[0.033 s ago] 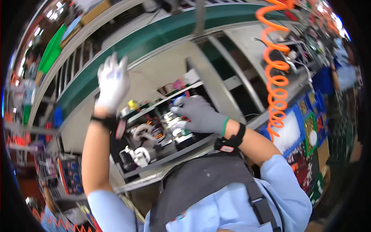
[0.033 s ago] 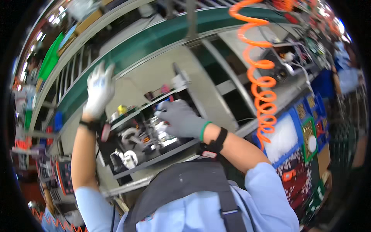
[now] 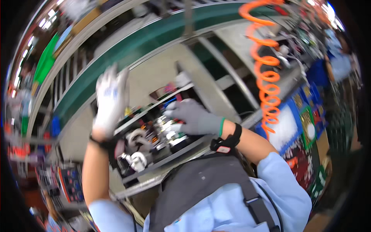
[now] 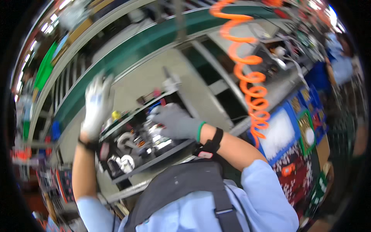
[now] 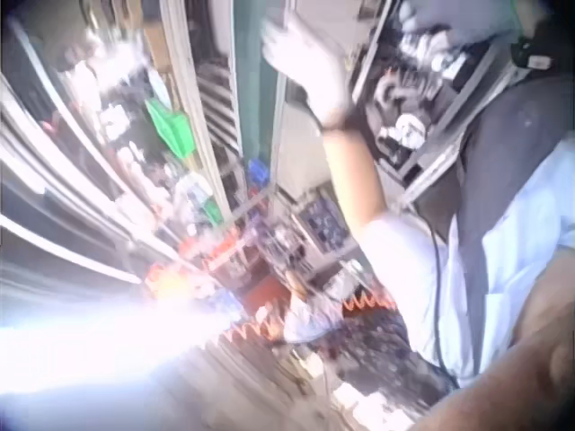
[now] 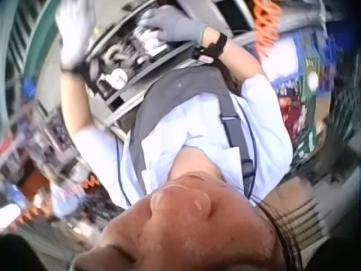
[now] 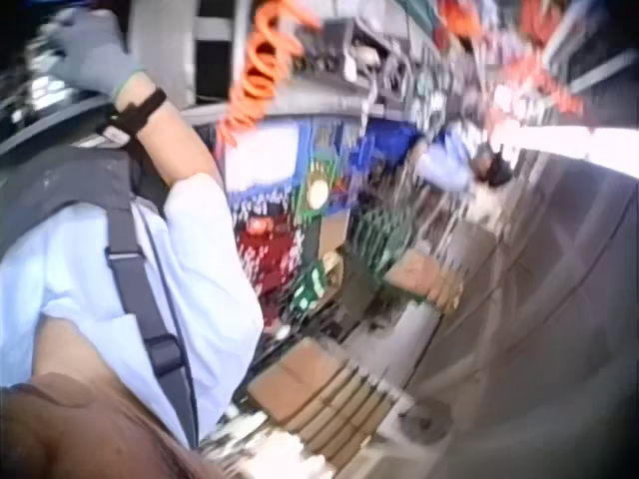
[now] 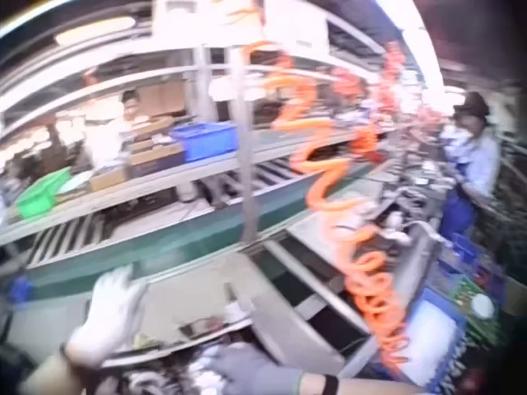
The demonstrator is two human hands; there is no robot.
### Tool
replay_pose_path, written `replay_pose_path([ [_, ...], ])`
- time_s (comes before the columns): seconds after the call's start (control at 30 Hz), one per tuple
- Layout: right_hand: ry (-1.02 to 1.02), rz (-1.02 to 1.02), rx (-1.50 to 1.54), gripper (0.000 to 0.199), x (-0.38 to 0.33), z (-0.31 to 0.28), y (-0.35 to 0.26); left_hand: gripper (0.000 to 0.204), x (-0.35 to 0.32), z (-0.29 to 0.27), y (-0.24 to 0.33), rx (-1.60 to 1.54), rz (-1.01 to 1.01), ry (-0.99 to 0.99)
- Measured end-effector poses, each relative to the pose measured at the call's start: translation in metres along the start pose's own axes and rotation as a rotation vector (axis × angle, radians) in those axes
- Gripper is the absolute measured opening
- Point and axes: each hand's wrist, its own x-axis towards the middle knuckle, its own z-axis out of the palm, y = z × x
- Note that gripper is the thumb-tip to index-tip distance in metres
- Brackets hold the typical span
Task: Assembling and wiring internal components of electronic power supply units on an assembly line.
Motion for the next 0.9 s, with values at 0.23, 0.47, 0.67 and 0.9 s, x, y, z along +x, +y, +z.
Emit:
replay_pose_path([
  [0.23,1.003,0.431,0.065,0.023,-0.187,-0.175,0.018,0.065,-0.172,-0.017,0.157,-0.190,-0.019,-0.469],
  [0.47,0.646,1.408,-0.532,0.030,-0.384,-0.141,0.167,0.035,-0.150,-0.016,0.161,-0.529,-0.154,-0.421],
  [0.67,0.798,1.518,-0.355,0.023,-0.383,-0.096,0.222,0.028,-0.146,-0.027,0.180,-0.430,-0.276,-0.442],
  [0.9,1.219,1.273,0.200,0.012,-0.420,-0.121,0.206,0.032,-0.149,-0.030,0.183,-0.427,-0.235,-0.427],
])
